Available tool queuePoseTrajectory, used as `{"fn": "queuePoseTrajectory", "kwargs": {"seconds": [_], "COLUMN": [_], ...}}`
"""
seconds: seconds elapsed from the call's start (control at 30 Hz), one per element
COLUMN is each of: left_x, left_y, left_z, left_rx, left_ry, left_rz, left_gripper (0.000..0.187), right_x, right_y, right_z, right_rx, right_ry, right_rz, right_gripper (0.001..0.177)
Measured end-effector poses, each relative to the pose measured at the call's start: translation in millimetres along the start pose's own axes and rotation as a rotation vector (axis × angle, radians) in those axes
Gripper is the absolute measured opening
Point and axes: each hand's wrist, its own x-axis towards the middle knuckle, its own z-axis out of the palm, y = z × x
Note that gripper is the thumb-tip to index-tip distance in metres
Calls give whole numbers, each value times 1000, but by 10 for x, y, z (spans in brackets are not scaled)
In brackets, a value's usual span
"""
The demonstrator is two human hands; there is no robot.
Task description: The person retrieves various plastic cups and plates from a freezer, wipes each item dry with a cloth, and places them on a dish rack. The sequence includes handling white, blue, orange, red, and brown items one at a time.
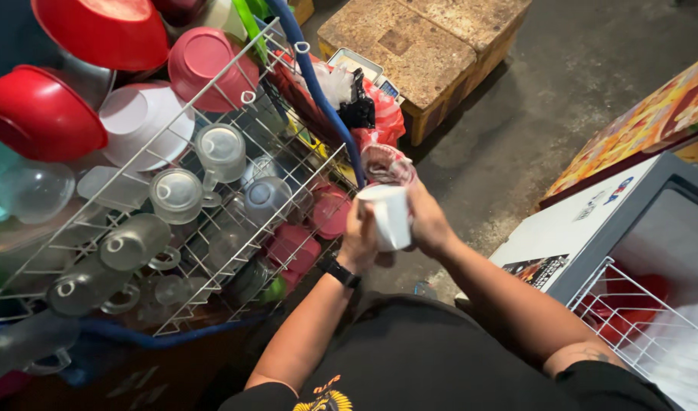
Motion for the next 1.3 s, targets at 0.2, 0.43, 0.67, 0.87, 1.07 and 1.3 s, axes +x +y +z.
{"fn": "queuePoseTrajectory", "kwargs": {"seconds": [0.2, 0.43, 0.67, 0.87, 1.07, 1.3], "left_x": [-21, -9, 448, 1039, 1209, 1250], "left_y": [146, 404, 1122, 1982, 2431, 2427], "left_z": [328, 432, 179, -81, -239, -468], "left_rx": [387, 726, 661, 761, 1110, 1191], "left_ry": [-24, 177, 384, 355, 342, 415], "left_rz": [196, 543, 730, 930, 977, 829], "left_gripper": [96, 97, 110, 100, 87, 72], "right_x": [68, -47, 228, 1021, 1608, 1835], "right_y": [44, 229, -292, -727, -537, -86], "right_z": [-127, -220, 168, 714, 958, 903], "right_rx": [583, 177, -5, -339, -438, -353], "right_ry": [83, 204, -56, -220, -172, -158], "right_rz": [591, 414, -222, -386, -375, -292], "right_gripper": [40, 37, 52, 57, 37, 30]}}
